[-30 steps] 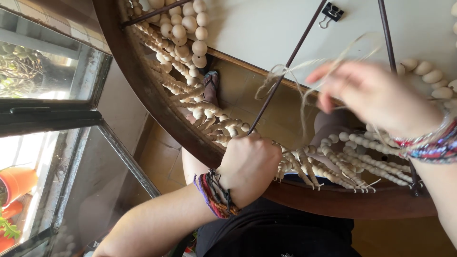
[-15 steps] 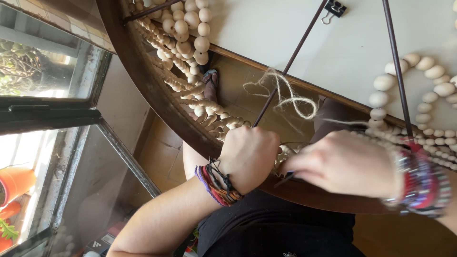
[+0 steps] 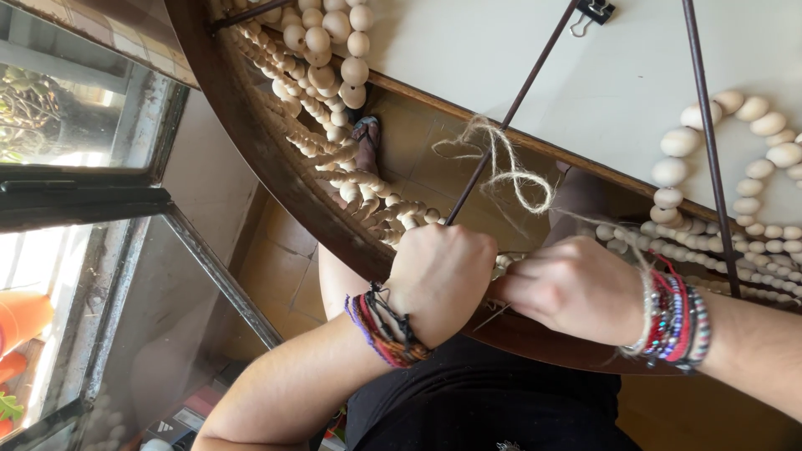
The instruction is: Tying twine knots around a circular frame with wooden beads to assemble a decorative item
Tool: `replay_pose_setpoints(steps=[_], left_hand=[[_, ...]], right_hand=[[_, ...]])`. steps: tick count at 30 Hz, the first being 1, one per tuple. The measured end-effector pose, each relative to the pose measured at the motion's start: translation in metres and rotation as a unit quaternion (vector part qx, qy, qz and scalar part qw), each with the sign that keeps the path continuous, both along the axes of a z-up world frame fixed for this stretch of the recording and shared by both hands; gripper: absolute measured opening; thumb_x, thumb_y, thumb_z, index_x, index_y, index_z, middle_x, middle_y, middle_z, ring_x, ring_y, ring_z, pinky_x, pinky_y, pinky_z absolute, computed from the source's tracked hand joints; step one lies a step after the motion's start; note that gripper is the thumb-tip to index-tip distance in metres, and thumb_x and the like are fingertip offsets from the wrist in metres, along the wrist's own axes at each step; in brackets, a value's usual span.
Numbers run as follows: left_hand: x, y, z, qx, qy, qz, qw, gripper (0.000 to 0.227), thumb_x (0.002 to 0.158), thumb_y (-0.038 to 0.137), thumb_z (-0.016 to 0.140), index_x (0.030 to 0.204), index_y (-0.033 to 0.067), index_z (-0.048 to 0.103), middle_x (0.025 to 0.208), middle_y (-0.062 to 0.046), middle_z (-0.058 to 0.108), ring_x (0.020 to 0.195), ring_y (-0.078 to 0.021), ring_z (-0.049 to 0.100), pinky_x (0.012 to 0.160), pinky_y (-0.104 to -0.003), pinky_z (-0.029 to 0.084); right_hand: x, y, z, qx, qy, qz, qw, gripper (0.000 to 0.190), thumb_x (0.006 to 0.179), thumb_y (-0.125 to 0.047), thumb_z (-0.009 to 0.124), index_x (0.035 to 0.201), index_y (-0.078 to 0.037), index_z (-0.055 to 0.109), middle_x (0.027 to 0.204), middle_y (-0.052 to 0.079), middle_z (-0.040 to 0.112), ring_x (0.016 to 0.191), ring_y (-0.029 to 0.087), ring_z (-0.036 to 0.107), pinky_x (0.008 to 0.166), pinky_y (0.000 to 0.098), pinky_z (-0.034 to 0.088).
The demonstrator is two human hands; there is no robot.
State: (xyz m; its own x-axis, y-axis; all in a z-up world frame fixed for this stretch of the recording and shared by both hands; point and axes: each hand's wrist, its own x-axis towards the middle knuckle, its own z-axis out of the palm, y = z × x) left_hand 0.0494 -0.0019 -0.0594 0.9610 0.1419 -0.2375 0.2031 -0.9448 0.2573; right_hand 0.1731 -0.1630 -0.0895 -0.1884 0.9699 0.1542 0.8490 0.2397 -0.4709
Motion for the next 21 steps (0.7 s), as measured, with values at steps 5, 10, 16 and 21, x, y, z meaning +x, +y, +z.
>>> replay_pose_setpoints(steps=[5, 10, 16, 21], left_hand=[[-0.018, 0.011, 0.036, -0.124, -0.037, 0.001, 0.992, 0.023, 0.104, 0.025, 0.056, 0.084, 0.0126, 0.057, 0.053, -0.007, 0.061, 0.042, -0.0364, 0.060, 0.038, -0.052, 0.044], [-0.041, 0.016, 0.053, -0.242, -0.090, -0.044, 0.965, 0.022, 0.108, 0.020, 0.055, 0.093, 0.0063, 0.048, 0.067, -0.008, 0.056, 0.052, -0.0327, 0.055, 0.050, -0.047, 0.045], [-0.049, 0.028, 0.044, -0.256, -0.186, -0.153, 0.936, 0.015, 0.107, 0.014, 0.054, 0.097, 0.0031, 0.053, 0.077, -0.010, 0.056, 0.075, -0.0314, 0.058, 0.069, -0.042, 0.049], [-0.048, 0.028, 0.041, -0.240, -0.180, -0.184, 0.936, 0.015, 0.108, 0.014, 0.049, 0.100, 0.0018, 0.053, 0.073, -0.010, 0.056, 0.075, -0.0320, 0.057, 0.073, -0.041, 0.046]], right_hand=[[0.002, 0.006, 0.027, -0.108, 0.095, -0.038, 0.989, 0.016, 0.079, -0.009, 0.075, 0.090, -0.021, 0.076, 0.085, -0.001, 0.079, 0.073, 0.022, 0.076, 0.067, 0.0408, 0.061], [0.008, 0.003, 0.033, -0.195, 0.116, -0.021, 0.974, 0.020, 0.086, -0.010, 0.069, 0.101, -0.020, 0.078, 0.082, 0.003, 0.082, 0.059, 0.019, 0.079, 0.051, 0.0324, 0.066], [0.016, -0.004, 0.050, -0.289, 0.068, -0.009, 0.955, 0.024, 0.093, -0.025, 0.060, 0.114, -0.018, 0.070, 0.097, 0.001, 0.077, 0.078, 0.025, 0.077, 0.072, 0.0455, 0.061], [0.030, -0.027, 0.062, -0.356, 0.053, -0.018, 0.933, 0.028, 0.096, -0.017, 0.050, 0.115, -0.018, 0.070, 0.113, -0.003, 0.066, 0.080, 0.020, 0.078, 0.082, 0.0454, 0.061]])
